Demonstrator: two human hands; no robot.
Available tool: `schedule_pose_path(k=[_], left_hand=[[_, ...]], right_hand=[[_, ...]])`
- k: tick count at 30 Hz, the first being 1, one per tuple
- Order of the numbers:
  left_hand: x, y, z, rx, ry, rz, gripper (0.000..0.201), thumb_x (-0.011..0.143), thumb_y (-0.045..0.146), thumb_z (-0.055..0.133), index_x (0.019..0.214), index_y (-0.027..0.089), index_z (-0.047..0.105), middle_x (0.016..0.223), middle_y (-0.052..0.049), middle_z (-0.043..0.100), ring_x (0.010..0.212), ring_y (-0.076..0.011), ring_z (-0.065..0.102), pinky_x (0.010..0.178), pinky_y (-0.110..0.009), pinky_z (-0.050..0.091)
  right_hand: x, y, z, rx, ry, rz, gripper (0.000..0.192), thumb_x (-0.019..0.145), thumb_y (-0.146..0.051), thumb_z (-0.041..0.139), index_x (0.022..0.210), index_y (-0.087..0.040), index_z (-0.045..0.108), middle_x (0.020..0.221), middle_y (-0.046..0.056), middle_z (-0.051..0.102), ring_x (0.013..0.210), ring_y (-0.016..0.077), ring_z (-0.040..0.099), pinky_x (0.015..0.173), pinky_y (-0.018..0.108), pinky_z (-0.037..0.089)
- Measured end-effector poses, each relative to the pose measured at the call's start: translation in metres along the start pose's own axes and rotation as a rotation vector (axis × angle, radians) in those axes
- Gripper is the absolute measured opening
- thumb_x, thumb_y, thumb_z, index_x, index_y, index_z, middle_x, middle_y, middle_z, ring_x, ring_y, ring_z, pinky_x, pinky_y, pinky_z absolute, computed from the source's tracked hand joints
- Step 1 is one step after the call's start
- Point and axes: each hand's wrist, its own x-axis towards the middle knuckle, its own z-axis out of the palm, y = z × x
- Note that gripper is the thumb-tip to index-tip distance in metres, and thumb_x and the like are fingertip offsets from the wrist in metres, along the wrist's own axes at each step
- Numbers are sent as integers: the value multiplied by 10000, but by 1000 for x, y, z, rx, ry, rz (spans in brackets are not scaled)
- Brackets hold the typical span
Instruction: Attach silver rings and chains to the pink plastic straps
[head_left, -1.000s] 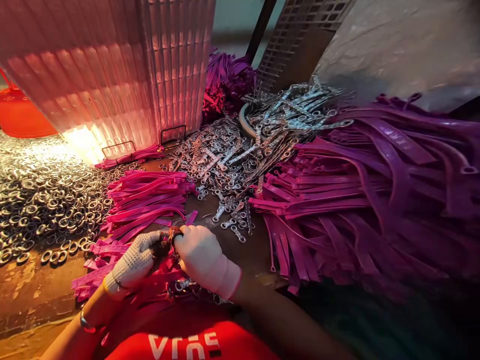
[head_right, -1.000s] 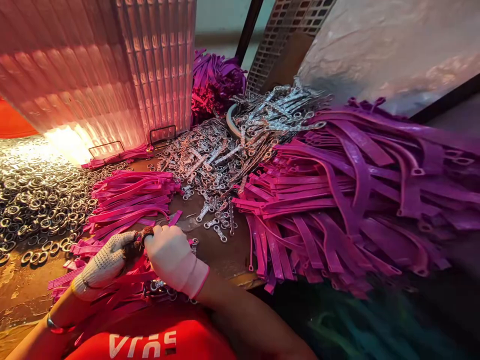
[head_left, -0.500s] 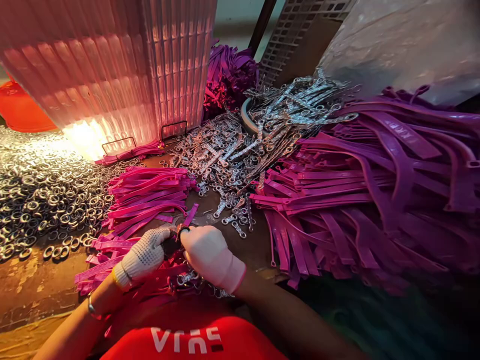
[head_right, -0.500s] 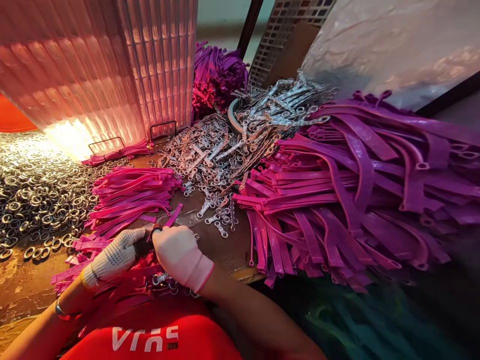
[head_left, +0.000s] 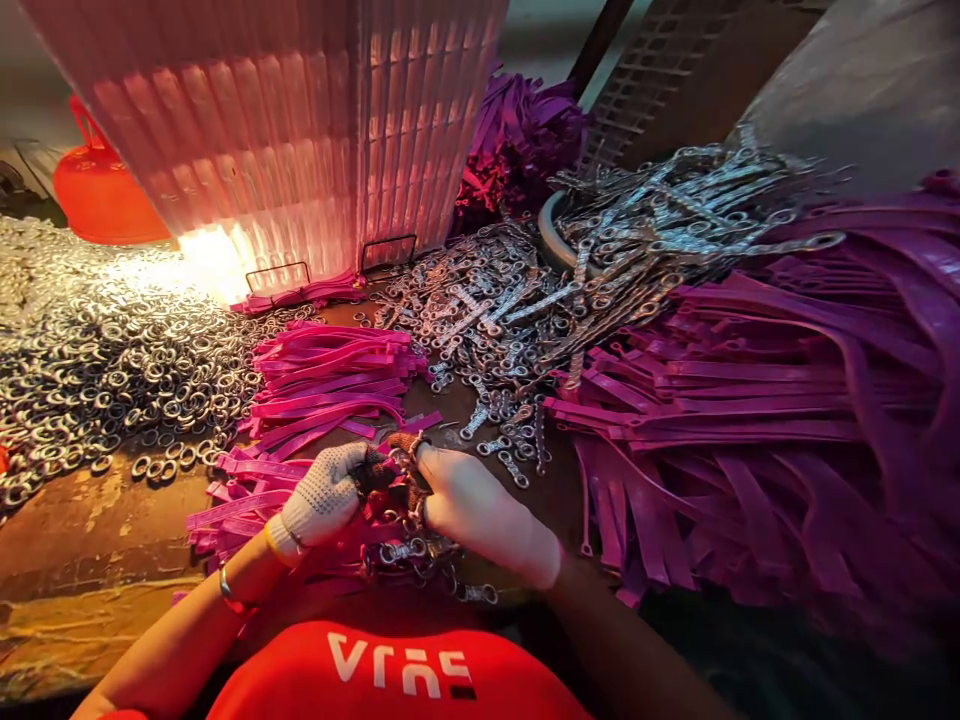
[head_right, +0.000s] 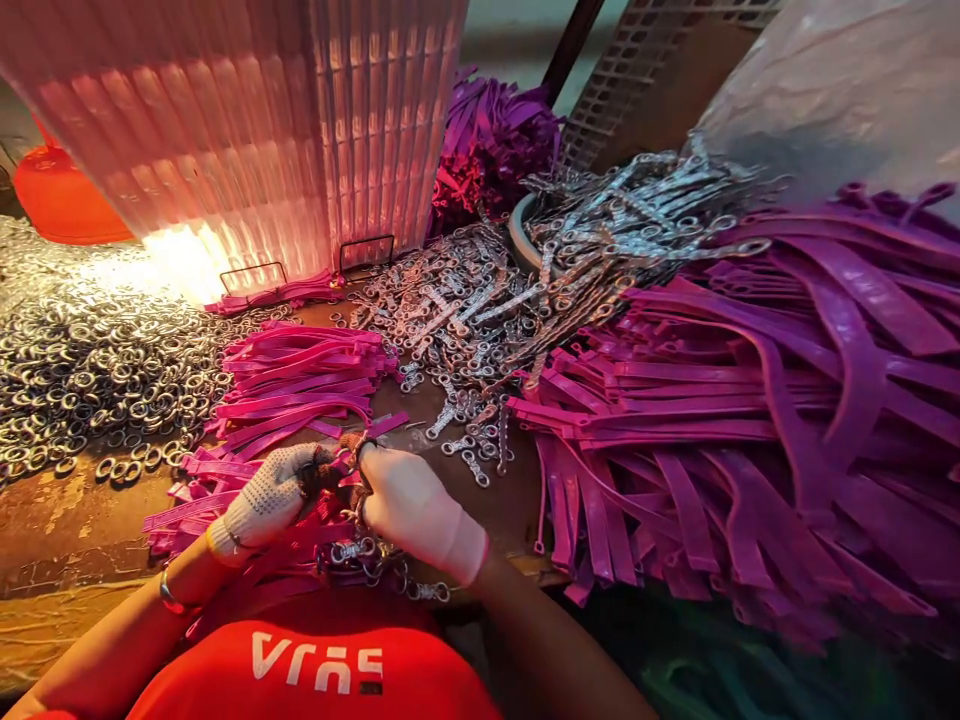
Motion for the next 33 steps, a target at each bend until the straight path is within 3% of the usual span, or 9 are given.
schedule_pose_path(k=[4,9,12,15,20,23,28,30,33], left_hand=[[-9,-8,3,276,69,87,205,907,222,507,847,142,687,812,-55,696,746,-169,592,686,-265,445],[-12,-16,6,438,36,114,192,877,128,487,861,136,677,841,-67,711,753,-176,611,696,-278,442],[-12,-3,0,506,-44,169,201,817,62,484,811,147,667,794,-50,700,711,-161,598,675,-265,442],[-14,22,-27,571,-124,254,251,759,33,497,854,165,688,844,-49,712,726,-157,606,701,-261,469],[-32,37,-97,798,52,97,235,768,108,523,864,184,723,795,-51,722,670,-176,617,674,-280,488],[-43,22,-106,604,132,5,208,805,204,597,947,199,749,886,-65,752,746,-183,656,669,-255,508],[-40,6,-63,-275,216,-326,308,864,400,665,1037,148,704,674,-12,651,400,-46,420,364,-147,305],[-30,5,-47,-676,159,-435,355,854,429,687,1039,126,681,639,8,608,369,-26,384,332,-127,264],[-14,5,-32,-1038,-47,-529,466,870,496,647,1101,92,662,788,-76,687,460,-93,555,312,-146,317]], right_hand=[[3,-9,-3,-265,-153,98,258,763,-87,485,951,-140,653,859,119,741,749,218,658,628,308,327],[-1,-14,6,-430,-229,-54,207,772,-113,502,930,-105,635,810,158,725,695,241,667,550,327,256],[-3,-12,11,-451,-197,-100,167,775,-120,517,898,-110,629,770,152,718,654,230,657,534,325,238],[-4,-9,11,-439,-106,-120,164,766,-139,537,900,-120,631,745,132,713,647,220,641,551,324,254],[-7,-3,9,-410,-74,-31,181,784,-141,551,928,-131,661,791,116,713,725,219,630,616,323,324],[-12,19,6,-351,-66,-70,204,787,-150,583,960,-143,690,988,133,714,894,235,621,748,322,403],[-16,88,-7,-475,-53,186,327,828,-70,515,1081,-108,719,1158,158,693,1034,268,600,835,359,432],[-17,110,-8,-587,-119,229,307,813,-43,519,1019,-95,740,1159,178,698,1053,303,597,788,375,433],[-19,130,-1,-659,-143,201,295,770,-6,521,934,-92,751,1121,195,706,1064,330,602,761,380,444]])
